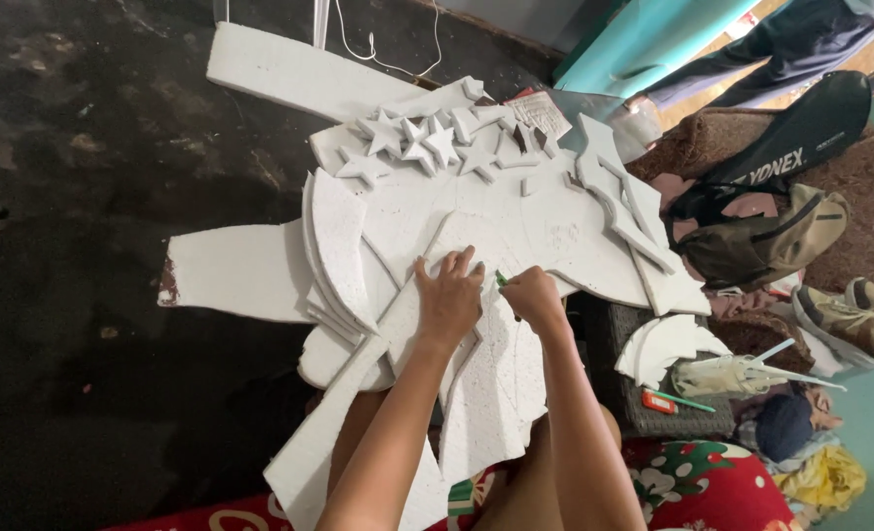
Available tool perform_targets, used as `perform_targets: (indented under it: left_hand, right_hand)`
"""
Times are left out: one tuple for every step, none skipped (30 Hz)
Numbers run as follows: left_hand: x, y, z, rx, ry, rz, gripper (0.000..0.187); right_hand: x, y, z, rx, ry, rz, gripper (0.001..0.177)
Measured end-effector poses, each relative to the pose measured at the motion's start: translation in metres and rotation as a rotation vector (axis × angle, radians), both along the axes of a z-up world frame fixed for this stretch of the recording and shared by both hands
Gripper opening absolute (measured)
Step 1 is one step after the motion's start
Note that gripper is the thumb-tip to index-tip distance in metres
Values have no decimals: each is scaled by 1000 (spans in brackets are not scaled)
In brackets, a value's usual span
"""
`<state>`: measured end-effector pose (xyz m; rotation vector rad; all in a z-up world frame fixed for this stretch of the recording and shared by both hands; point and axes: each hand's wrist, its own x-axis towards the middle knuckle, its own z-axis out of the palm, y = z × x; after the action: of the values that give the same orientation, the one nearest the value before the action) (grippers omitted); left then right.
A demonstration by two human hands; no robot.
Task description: Cutting out various shapes from a large sheet of white foam using a small hand-held cutter.
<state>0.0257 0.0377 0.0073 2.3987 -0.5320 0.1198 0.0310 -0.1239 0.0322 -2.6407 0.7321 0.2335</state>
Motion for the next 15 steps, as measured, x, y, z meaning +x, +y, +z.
perform_targets:
  left_hand:
    - [0, -1, -1, 0, 2, -6, 31]
    - [-1, -2, -1, 14, -5, 0, 31]
    - [2, -2, -2, 28, -15, 11, 31]
    - [0, -3, -2, 28, -17, 11, 31]
    - [0, -2, -1, 28, -11, 9, 30]
    - [1, -1, 0, 28, -4, 7, 30]
    - [1, -1, 0, 28, -7, 10, 30]
    - [1, -1, 0, 32, -13, 13, 30]
    - [0, -2, -1, 35, -17, 12, 30]
    - [1, -2, -2, 35, -18, 10, 30]
    - [1, -3, -2, 26, -8, 8, 30]
    - [1, -3, -3, 18, 3, 5, 30]
    - [-1, -3, -1, 17, 5, 1, 30]
    - [-2, -3, 1, 9, -1, 8, 30]
    - [-2, 0, 4, 2, -9, 20, 30]
  right_hand:
    - [0, -1, -3, 0, 2, -6, 23]
    - [0, -2, -5, 0, -10, 0, 23]
    - [3, -2, -7, 0, -27, 11, 22]
    - [-4, -2, -3, 0, -29, 11, 22]
    - [-7, 0, 1, -1, -21, 24, 22]
    - [-10, 3, 5, -1, -12, 37, 21]
    - [-10, 3, 3, -1, -14, 39, 21]
    - [-10, 3, 0, -10, -22, 45, 22]
    - [-11, 2, -3, -19, -27, 47, 22]
    - [-9, 5, 0, -19, -28, 46, 22]
    - [-8, 9, 2, -2, -6, 25, 24]
    - [-8, 12, 5, 16, 16, 5, 27]
    - [-10, 13, 8, 15, 18, 1, 27]
    - [-13, 14, 11, 27, 10, -2, 28]
    - [-13, 16, 14, 39, 0, 1, 29]
